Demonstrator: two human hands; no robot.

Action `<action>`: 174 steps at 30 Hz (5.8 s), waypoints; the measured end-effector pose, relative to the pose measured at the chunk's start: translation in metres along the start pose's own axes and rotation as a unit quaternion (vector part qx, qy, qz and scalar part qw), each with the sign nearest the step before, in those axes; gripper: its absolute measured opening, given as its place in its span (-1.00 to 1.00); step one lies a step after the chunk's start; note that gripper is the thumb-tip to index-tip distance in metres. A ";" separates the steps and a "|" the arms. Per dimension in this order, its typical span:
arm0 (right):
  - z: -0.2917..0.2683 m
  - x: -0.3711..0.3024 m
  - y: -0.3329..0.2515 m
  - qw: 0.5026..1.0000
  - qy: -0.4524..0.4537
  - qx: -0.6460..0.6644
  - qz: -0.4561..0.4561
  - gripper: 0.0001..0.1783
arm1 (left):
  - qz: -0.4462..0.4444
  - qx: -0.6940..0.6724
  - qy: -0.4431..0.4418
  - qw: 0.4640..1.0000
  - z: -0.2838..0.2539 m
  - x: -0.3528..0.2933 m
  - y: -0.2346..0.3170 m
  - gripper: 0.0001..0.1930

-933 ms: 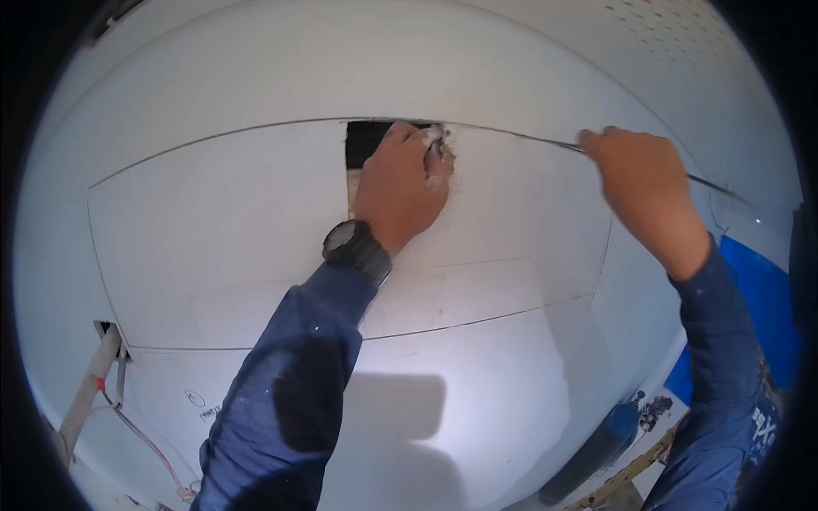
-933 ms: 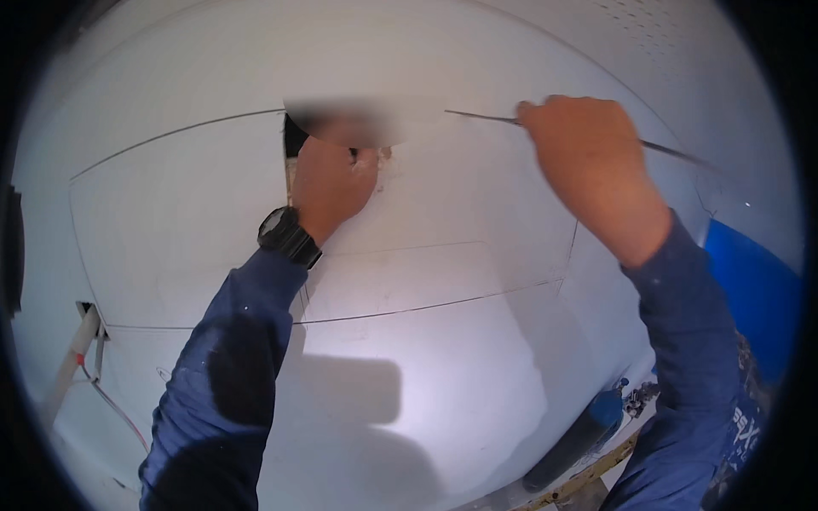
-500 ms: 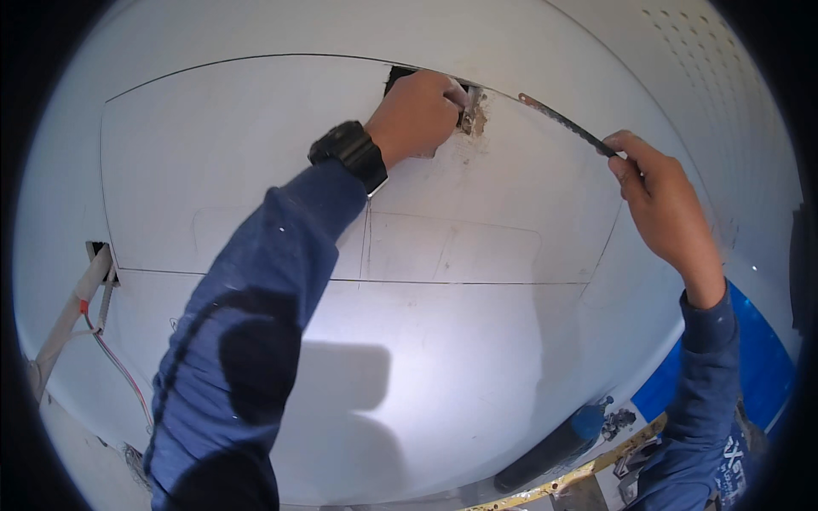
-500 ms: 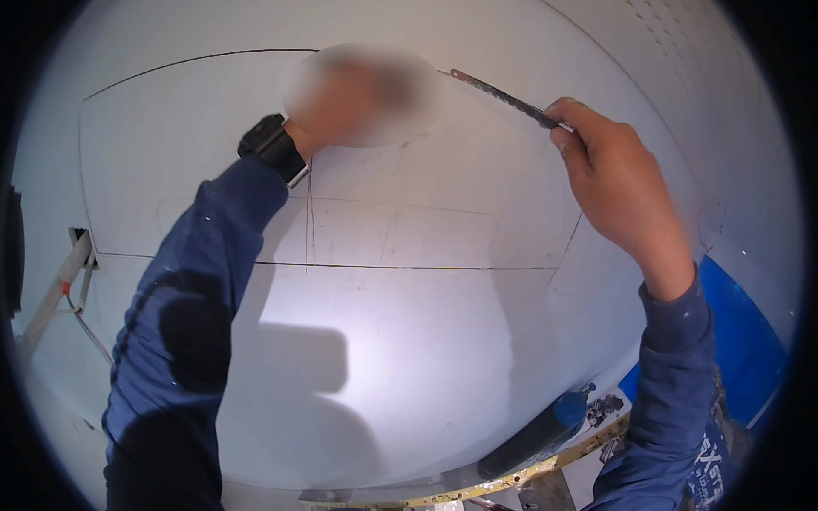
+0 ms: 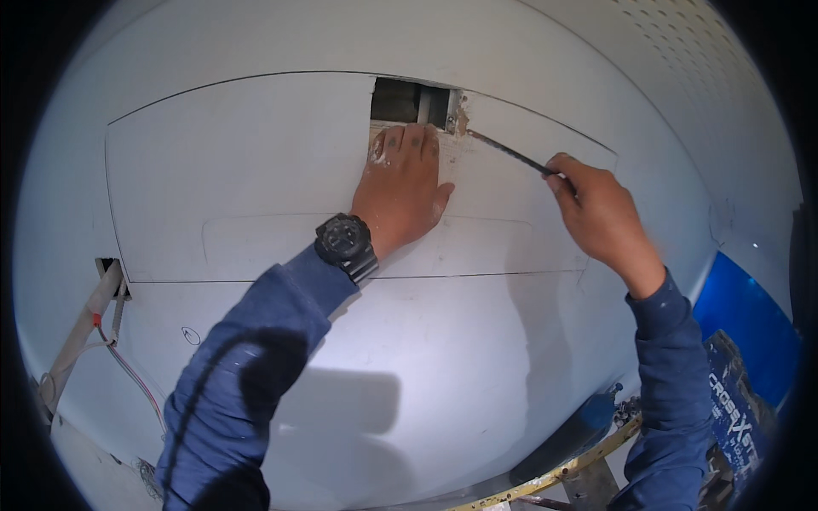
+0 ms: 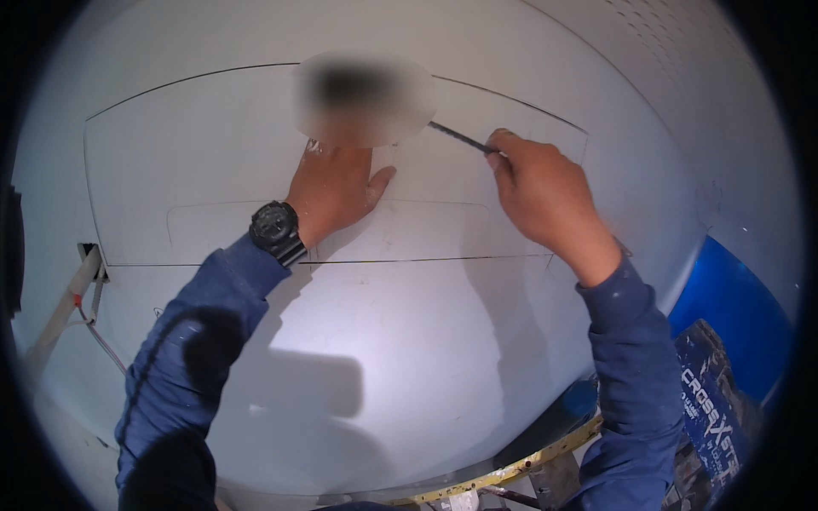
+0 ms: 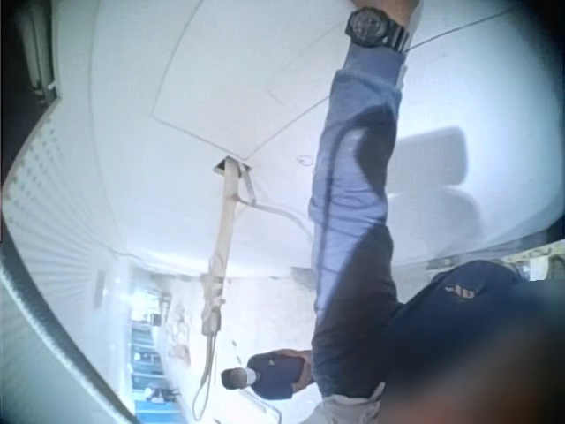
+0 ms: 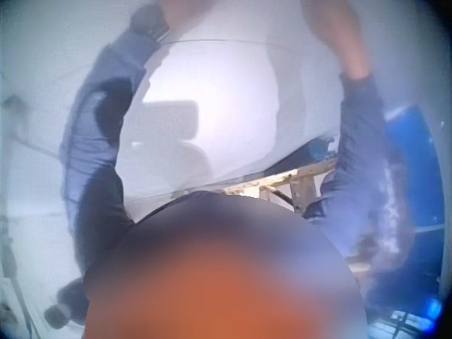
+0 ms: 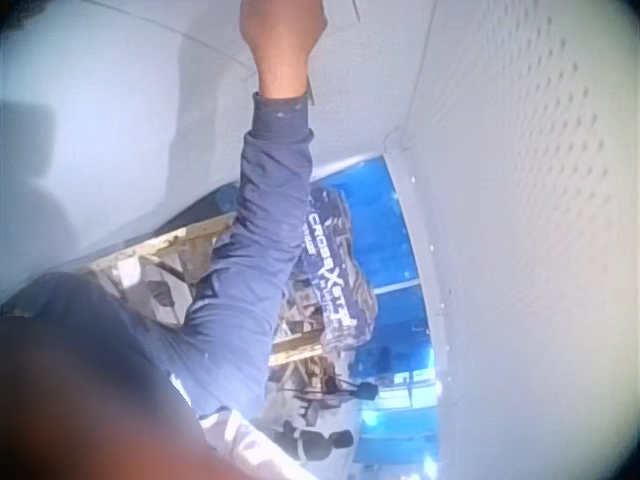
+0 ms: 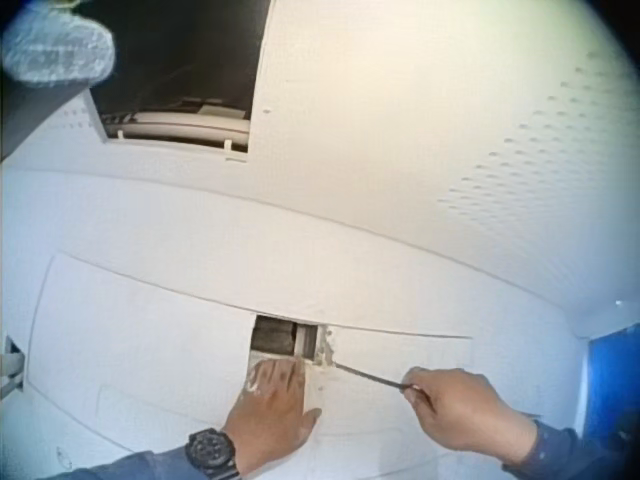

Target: The person uses a utility knife to cut along pre-drawn lines on a white wall panel, then removes the cut section to create an opening. The person works from a ladder and removes debris by hand.

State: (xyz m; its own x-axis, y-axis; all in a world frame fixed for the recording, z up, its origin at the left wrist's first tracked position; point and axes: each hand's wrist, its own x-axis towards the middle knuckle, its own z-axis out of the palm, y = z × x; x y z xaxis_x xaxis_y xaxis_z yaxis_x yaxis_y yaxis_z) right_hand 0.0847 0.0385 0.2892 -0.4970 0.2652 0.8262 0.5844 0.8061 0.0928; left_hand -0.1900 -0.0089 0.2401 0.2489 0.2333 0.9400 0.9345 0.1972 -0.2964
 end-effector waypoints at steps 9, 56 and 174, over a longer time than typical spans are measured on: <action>0.040 -0.016 -0.025 0.991 0.006 0.116 0.068 -0.80 | -0.053 -0.014 -0.016 0.998 0.004 -0.022 0.019 -0.18; 0.126 0.055 -0.070 0.952 0.191 0.240 0.020 -0.70 | -0.010 0.047 -0.037 0.998 -0.008 -0.033 -0.009 -0.43; 0.099 0.087 -0.103 0.998 -0.030 0.008 -0.055 -0.65 | 0.103 -0.072 0.137 0.983 0.005 -0.005 -0.062 -0.90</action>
State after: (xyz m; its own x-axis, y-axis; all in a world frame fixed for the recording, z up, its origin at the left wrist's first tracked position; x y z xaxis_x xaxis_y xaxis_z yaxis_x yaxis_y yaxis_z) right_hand -0.0828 0.0309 0.2967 -0.5954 0.2061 0.7766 0.5139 0.8406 0.1709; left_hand -0.2507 -0.0177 0.2532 0.4769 -0.0147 0.8788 0.8787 0.0318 -0.4763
